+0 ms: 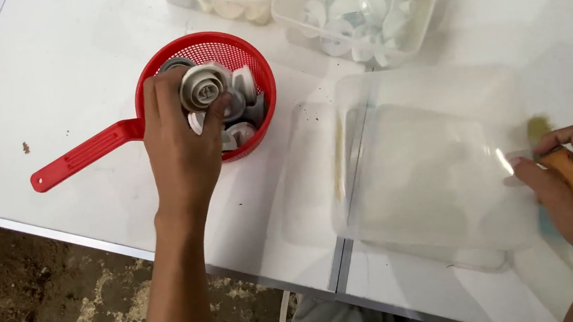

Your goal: Cleaning individual plastic knobs using a paintbrush and transferring them from a storage bin to a strainer.

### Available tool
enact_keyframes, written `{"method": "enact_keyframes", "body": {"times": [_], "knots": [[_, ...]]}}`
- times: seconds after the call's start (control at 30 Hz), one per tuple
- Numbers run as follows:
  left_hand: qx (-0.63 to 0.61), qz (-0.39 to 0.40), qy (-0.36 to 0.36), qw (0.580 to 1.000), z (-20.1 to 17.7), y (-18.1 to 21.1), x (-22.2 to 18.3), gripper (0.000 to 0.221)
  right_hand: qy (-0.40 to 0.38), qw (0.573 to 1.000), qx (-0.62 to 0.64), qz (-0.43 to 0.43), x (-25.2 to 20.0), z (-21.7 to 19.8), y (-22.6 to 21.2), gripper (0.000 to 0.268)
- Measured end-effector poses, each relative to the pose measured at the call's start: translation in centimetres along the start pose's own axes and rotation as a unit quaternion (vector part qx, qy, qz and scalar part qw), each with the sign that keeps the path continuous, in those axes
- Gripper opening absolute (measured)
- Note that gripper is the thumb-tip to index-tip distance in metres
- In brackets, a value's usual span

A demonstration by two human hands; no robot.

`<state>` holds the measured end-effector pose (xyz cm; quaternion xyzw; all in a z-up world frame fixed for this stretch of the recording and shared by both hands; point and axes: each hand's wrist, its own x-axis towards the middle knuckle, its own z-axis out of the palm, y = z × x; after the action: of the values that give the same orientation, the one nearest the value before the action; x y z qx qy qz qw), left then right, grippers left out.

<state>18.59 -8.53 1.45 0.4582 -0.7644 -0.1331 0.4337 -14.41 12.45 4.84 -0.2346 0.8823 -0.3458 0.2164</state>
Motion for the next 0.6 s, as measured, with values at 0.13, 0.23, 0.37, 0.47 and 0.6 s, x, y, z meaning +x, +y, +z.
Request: {"method": "enact_keyframes", "body": {"times": [0.13,0.23,0.37,0.47,0.6], "knots": [[-0.084,0.063,0.041,0.994,0.3,2.6,-0.8,0.035,0.017,0.980,-0.074,-0.185,0.1,-0.1,0.8,0.031],[-0.202,0.018,-0.035,0.979,1.9,5.4,-1.8,0.037,0.043,0.958,-0.015,-0.282,-1.6,1.1,-1.7,0.029],[-0.401,-0.082,-0.174,0.896,4.7,8.6,-1.5,0.041,-0.058,0.942,0.117,-0.310,-3.5,4.0,-5.0,0.019],[-0.420,-0.118,-0.210,0.875,7.6,9.6,0.1,0.038,-0.086,0.859,0.088,-0.498,-3.2,5.1,-6.3,0.027],[-0.408,-0.159,-0.241,0.866,9.3,9.9,1.6,0.033,-0.037,0.846,0.102,-0.523,-2.2,6.0,-6.6,0.026]]}}
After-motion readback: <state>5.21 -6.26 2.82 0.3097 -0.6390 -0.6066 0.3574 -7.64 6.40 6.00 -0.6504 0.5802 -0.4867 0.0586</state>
